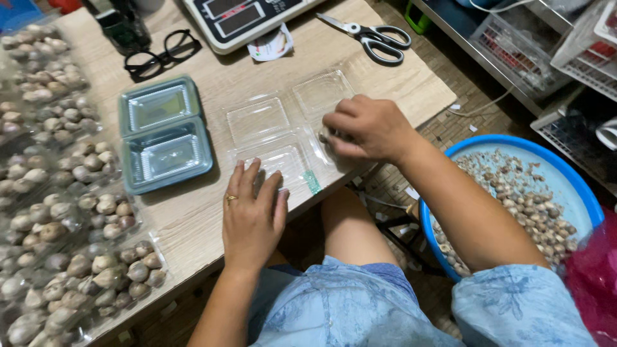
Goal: The person takes small bulbs from a blue tray and places them into plastic containers, then weighs the containers on a digital scale and closes the lids.
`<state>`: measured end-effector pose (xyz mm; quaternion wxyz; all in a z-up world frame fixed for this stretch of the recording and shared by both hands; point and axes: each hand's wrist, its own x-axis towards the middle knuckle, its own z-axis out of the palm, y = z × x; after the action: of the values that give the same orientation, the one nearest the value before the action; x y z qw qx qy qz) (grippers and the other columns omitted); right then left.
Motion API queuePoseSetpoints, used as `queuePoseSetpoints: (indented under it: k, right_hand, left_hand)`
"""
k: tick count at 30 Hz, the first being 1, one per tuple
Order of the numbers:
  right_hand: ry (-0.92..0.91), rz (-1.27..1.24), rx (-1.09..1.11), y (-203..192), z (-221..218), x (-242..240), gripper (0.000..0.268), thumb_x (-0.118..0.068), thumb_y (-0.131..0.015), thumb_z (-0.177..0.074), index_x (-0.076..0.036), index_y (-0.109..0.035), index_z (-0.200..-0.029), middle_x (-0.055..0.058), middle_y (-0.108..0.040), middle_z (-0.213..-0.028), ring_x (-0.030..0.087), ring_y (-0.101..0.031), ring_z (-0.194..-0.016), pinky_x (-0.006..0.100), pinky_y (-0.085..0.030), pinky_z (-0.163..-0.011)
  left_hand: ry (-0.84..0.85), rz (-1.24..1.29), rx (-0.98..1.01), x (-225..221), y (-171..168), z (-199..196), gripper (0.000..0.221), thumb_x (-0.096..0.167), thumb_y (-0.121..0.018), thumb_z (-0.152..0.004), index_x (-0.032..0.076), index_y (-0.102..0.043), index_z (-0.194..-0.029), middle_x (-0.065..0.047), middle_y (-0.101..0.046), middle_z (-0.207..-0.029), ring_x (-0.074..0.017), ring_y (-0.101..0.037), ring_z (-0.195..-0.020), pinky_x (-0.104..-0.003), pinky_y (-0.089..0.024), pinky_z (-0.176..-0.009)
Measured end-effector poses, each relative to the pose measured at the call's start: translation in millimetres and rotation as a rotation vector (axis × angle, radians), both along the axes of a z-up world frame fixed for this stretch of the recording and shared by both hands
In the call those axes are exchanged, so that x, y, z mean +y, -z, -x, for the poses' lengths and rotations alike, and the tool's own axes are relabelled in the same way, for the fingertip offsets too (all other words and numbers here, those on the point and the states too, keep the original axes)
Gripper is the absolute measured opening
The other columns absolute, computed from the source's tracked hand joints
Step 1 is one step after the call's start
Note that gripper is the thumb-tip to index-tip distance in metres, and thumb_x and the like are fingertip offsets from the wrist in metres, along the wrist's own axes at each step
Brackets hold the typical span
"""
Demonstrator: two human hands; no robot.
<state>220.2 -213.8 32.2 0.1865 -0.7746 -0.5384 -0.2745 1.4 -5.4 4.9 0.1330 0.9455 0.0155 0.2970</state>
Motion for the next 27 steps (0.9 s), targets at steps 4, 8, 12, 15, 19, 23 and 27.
queuePoseSetpoints:
  k: [4,8,12,15,19,23,27]
  right_hand:
    - [-0.146,0.058,-0.030,-2,0,11,0.022,-0.043,-0.057,-0.094,-0.022,-0.064,-0.094,0.000,-0.060,-0.094,0.023,-0.060,-0.081,0.034,-0.054,-0.074]
    - [-0.140,-0.015,0.088,1,5,2,0.038,-0.049,-0.061,-0.094,-0.016,-0.070,-0.109,0.009,-0.069,-0.109,0.030,-0.066,-0.094,0.041,-0.052,-0.085]
    - [-0.055,-0.238,0.161,1,10,-56,0.049,-0.042,-0.079,-0.091,-0.008,-0.068,-0.124,0.014,-0.070,-0.117,0.036,-0.065,-0.106,0.048,-0.051,-0.098]
    - [0.234,-0.430,0.279,29,26,-146,0.041,-0.033,-0.076,-0.100,-0.003,-0.070,-0.127,0.015,-0.068,-0.120,0.035,-0.062,-0.109,0.045,-0.048,-0.100]
    - [0.757,-0.565,0.524,124,70,-300,0.009,-0.009,-0.067,-0.108,-0.005,-0.067,-0.116,0.010,-0.064,-0.107,0.021,-0.058,-0.099,0.034,-0.047,-0.091]
    - [1.311,-0.077,0.598,235,159,-415,0.024,-0.032,-0.063,-0.108,-0.014,-0.069,-0.094,0.021,-0.073,-0.092,0.047,-0.068,-0.090,0.054,-0.047,-0.077]
    - [1.204,-0.182,0.923,272,213,-393,0.018,-0.010,-0.065,-0.087,-0.016,-0.078,-0.099,0.005,-0.077,-0.100,0.023,-0.070,-0.096,0.034,-0.050,-0.089]
  left_hand:
    - [-0.004,0.011,0.006,0,1,0,0.031,0.030,-0.070,-0.096,0.016,-0.071,-0.124,-0.016,-0.058,-0.138,-0.0436,-0.049,-0.140,-0.051,-0.042,-0.113]
    - [0.019,0.009,0.001,0,1,-2,0.031,0.030,-0.071,-0.096,0.016,-0.071,-0.124,-0.016,-0.059,-0.137,-0.0439,-0.049,-0.140,-0.051,-0.042,-0.113]
    - [0.078,0.017,0.022,4,-2,-1,0.030,0.028,-0.072,-0.096,0.014,-0.072,-0.123,-0.018,-0.059,-0.136,-0.0464,-0.050,-0.138,-0.052,-0.042,-0.114]
    - [0.131,0.051,0.033,3,-3,-1,0.030,0.019,-0.076,-0.094,0.009,-0.072,-0.121,-0.024,-0.057,-0.134,-0.0513,-0.049,-0.136,-0.056,-0.040,-0.114]
    - [0.142,-0.033,0.038,-1,-9,2,0.023,0.013,-0.076,-0.103,0.004,-0.071,-0.124,-0.026,-0.056,-0.141,-0.0514,-0.050,-0.136,-0.059,-0.040,-0.119]
    - [0.126,-0.093,0.029,2,-5,2,0.025,0.014,-0.078,-0.107,-0.001,-0.075,-0.127,-0.028,-0.056,-0.142,-0.0508,-0.048,-0.139,-0.062,-0.041,-0.119]
    - [0.142,-0.102,0.038,1,-3,4,0.023,0.010,-0.079,-0.109,-0.002,-0.075,-0.127,-0.029,-0.054,-0.145,-0.0541,-0.047,-0.139,-0.063,-0.042,-0.118]
